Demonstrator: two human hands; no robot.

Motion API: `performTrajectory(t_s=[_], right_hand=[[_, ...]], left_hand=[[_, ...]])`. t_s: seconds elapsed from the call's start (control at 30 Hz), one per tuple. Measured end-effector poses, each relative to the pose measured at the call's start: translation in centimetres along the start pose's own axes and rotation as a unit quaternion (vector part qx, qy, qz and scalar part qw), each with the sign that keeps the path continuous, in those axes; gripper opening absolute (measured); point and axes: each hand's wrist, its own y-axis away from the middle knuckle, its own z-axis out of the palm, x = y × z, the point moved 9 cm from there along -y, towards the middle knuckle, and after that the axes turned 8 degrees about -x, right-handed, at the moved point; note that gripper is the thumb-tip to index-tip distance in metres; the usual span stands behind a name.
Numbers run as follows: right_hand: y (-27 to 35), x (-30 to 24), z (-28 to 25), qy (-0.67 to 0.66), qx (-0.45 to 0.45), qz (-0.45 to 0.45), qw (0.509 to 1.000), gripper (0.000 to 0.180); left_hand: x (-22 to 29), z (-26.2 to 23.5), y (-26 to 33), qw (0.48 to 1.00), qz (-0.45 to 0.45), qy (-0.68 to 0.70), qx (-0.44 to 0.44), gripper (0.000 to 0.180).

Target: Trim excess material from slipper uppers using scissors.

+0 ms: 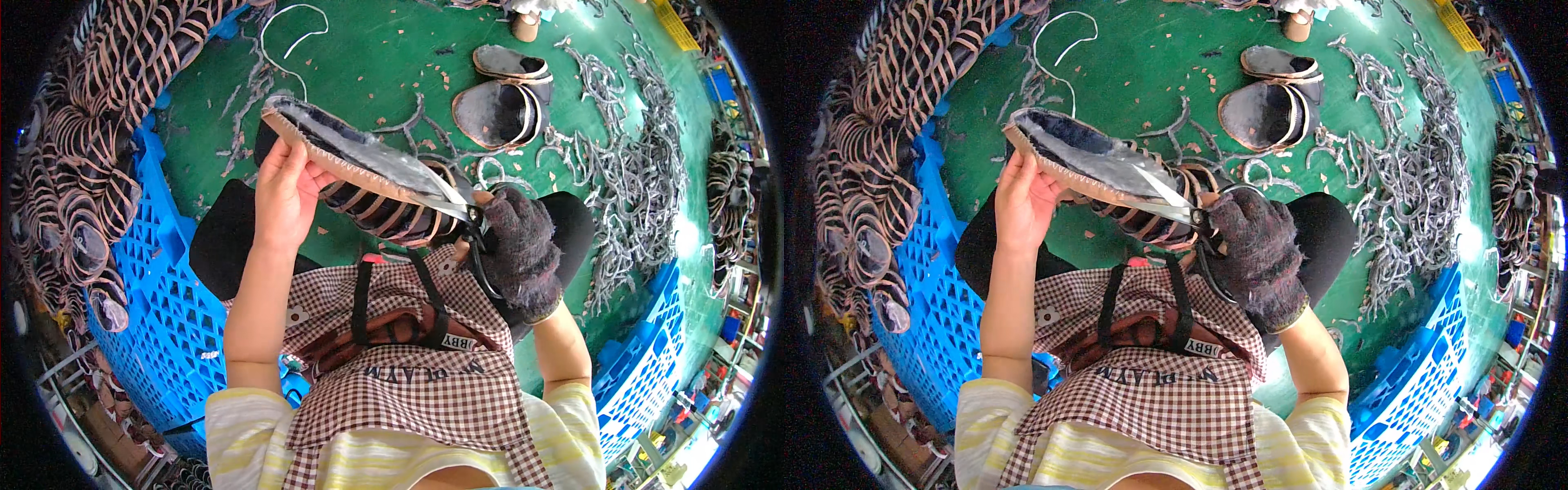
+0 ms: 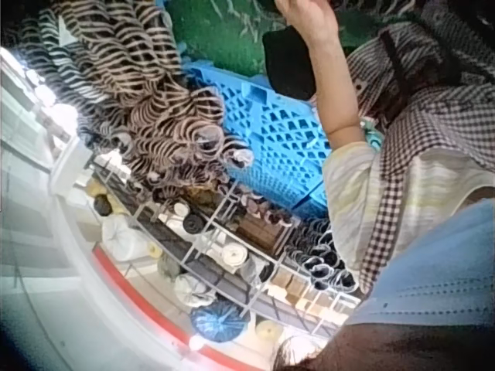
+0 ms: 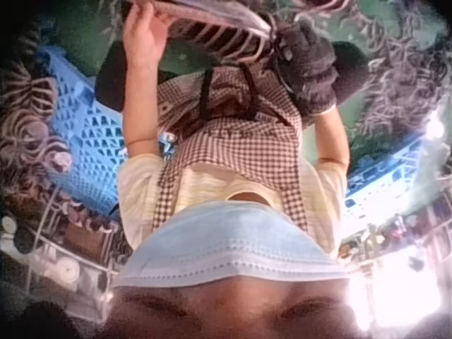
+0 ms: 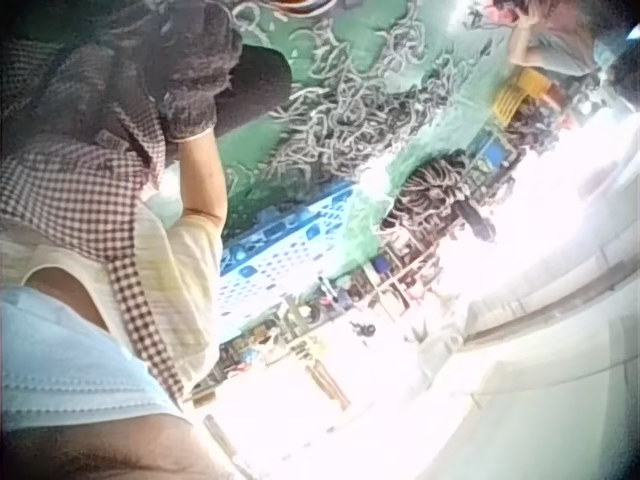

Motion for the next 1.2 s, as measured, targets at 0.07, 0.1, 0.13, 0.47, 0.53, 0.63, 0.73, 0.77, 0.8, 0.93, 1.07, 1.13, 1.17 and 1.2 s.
performTrajectory(t_s=[0.07,0.1,0.13,0.47,0.53,0.63,0.73,0.77,0.8,0.93,1.07,1.13,1.17,1.2], right_hand=[[-0.5,-0.6,-0.2,0.005,-0.007,-0.017,1.0,0.05],[-0.7,-1.1,0.0,0.011,-0.013,-0.034,0.999,0.05],[-0.6,-1.2,-0.1,0.018,0.009,-0.03,0.999,0.05],[-1.8,-2.7,-1.7,0.058,0.035,-0.043,0.997,0.038],[-2.0,-2.6,-1.2,0.021,0.004,-0.034,0.999,0.039],[-1.9,-2.2,-0.6,-0.009,-0.061,-0.001,0.998,0.048],[-2.7,-3.0,-1.0,0.021,-0.024,-0.02,0.999,0.044],[-3.0,-3.2,-1.3,0.056,-0.007,-0.02,0.998,0.044],[-3.0,-3.3,-1.4,0.055,-0.007,-0.021,0.998,0.044],[-2.7,-3.5,-0.8,-0.037,-0.062,-0.027,0.997,0.032],[-3.0,-3.4,-1.3,-0.036,-0.025,-0.016,0.999,0.042],[-3.2,-3.3,-1.6,-0.029,0.001,-0.016,0.999,0.047],[-3.3,-3.5,-1.4,-0.017,0.007,-0.027,0.999,0.048],[-3.4,-3.7,-1.3,-0.006,0.012,-0.037,0.999,0.049]], left_hand=[[0.1,0.8,0.4,0.999,0.004,-0.008,0.031,0.025],[0.1,1.1,0.5,0.999,0.004,-0.009,0.031,0.025],[0.0,1.8,0.6,1.0,-0.002,-0.009,0.012,0.025],[-0.6,3.4,0.9,0.997,-0.028,-0.062,-0.039,0.022],[-0.4,3.8,0.9,0.997,-0.024,-0.065,-0.044,0.021],[-0.5,3.0,1.0,0.995,-0.046,-0.087,-0.026,0.019],[-0.2,3.6,1.3,0.964,-0.052,-0.255,-0.053,0.014],[-0.5,5.0,1.9,0.958,-0.101,-0.258,-0.071,0.013],[0.1,5.8,1.7,0.952,-0.053,-0.291,-0.079,0.013],[0.5,5.5,1.7,0.934,-0.037,-0.34,-0.105,0.014],[0.4,5.9,1.9,0.937,-0.033,-0.332,-0.101,0.013],[0.6,6.5,2.0,0.916,-0.015,-0.388,-0.101,0.011],[0.5,6.5,2.0,0.916,-0.016,-0.388,-0.101,0.011],[0.9,7.4,2.1,0.894,0.022,-0.428,-0.134,0.01]])
